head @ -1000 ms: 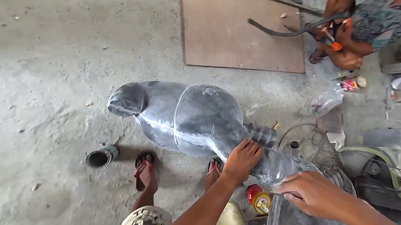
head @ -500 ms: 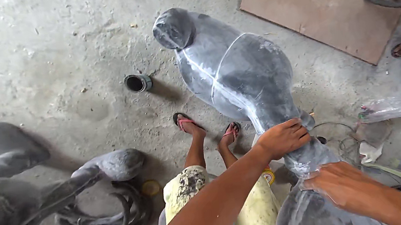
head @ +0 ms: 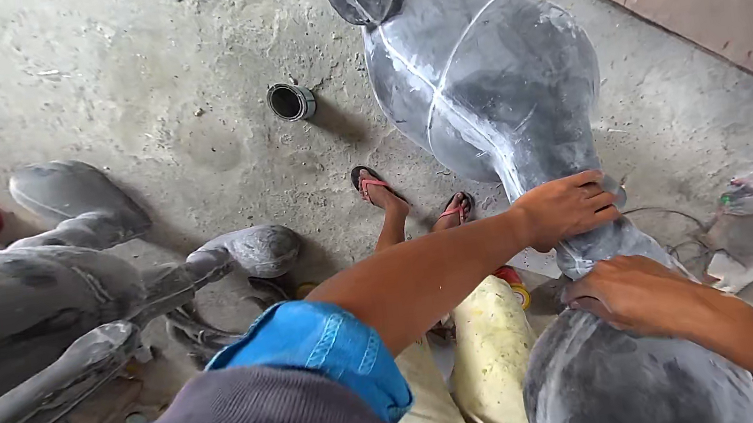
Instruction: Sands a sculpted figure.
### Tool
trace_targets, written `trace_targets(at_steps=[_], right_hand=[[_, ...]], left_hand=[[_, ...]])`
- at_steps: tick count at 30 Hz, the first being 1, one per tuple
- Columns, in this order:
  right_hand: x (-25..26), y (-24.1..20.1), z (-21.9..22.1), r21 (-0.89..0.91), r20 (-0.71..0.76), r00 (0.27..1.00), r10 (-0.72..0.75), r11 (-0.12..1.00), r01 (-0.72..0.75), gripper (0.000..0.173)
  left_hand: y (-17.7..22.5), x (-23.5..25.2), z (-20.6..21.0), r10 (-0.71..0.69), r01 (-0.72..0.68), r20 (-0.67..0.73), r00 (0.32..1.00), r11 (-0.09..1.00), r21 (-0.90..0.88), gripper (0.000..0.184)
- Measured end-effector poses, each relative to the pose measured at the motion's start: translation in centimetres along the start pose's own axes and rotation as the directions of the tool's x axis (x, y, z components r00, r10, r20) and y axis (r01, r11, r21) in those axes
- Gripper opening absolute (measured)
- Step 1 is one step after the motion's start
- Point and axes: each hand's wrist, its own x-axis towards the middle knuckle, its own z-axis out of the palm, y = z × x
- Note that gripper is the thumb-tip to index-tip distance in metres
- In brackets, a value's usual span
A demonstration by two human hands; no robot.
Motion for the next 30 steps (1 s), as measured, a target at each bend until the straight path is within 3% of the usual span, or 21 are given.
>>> trace_targets(at_steps=[3, 7, 10, 12, 17, 22, 28, 30], right_hand=[[-1.5, 0.7, -0.9, 0.052, 0.035, 0.999, 0.016, 0.998, -0.018, 0.031], [-1.7, 0.8, 0.5, 0.069, -0.067, 0.995, 0.077, 0.995, -0.072, 0.026], [0.5, -1.1, 0.6, 0.057, 0.000, 0.996, 0.094, 0.994, -0.094, 0.022], [-0.9, -0.5, -0.3, 0.077, 0.020, 0.996, 0.084, 0.993, -0.086, 0.023], [-2.9, -0.1, -0.1, 0.136, -0.070, 0.980, 0.185, 0.975, -0.174, 0.022], [-3.5, 1.7, 1.1, 0.130, -0.114, 0.993, 0.027, 0.991, -0.012, 0.025], [-3.0, 1.2, 0.4, 0.131, -0.186, 0.981, 0.050, 0.991, -0.026, 0.018], [-3.1, 1.7, 2.9, 0.269, -0.347, 0.937, 0.046, 0.962, 0.052, 0.022]], left_hand=[[0.0, 0.1, -0.2, -0.018, 0.018, 0.030, 0.999, 1.000, -0.004, 0.094], [0.0, 0.3, 0.2, -0.038, 0.038, -0.007, 0.999, 0.999, 0.009, 0.092], [0.4, -0.2, 0.1, -0.030, 0.030, -0.030, 0.999, 0.999, 0.015, 0.081], [0.5, -0.5, 0.2, -0.030, 0.031, -0.046, 0.998, 0.999, 0.020, 0.076], [-0.2, 0.0, 0.3, 0.012, -0.012, -0.019, 1.000, 1.000, 0.025, 0.082], [0.4, -0.6, 0.6, 0.005, -0.003, -0.025, 1.000, 0.998, 0.065, 0.081], [0.2, -0.2, 0.2, -0.007, 0.008, -0.005, 1.000, 0.998, 0.067, 0.089], [0.4, -0.3, 0.0, -0.023, 0.022, 0.015, 1.000, 0.998, 0.066, 0.090]])
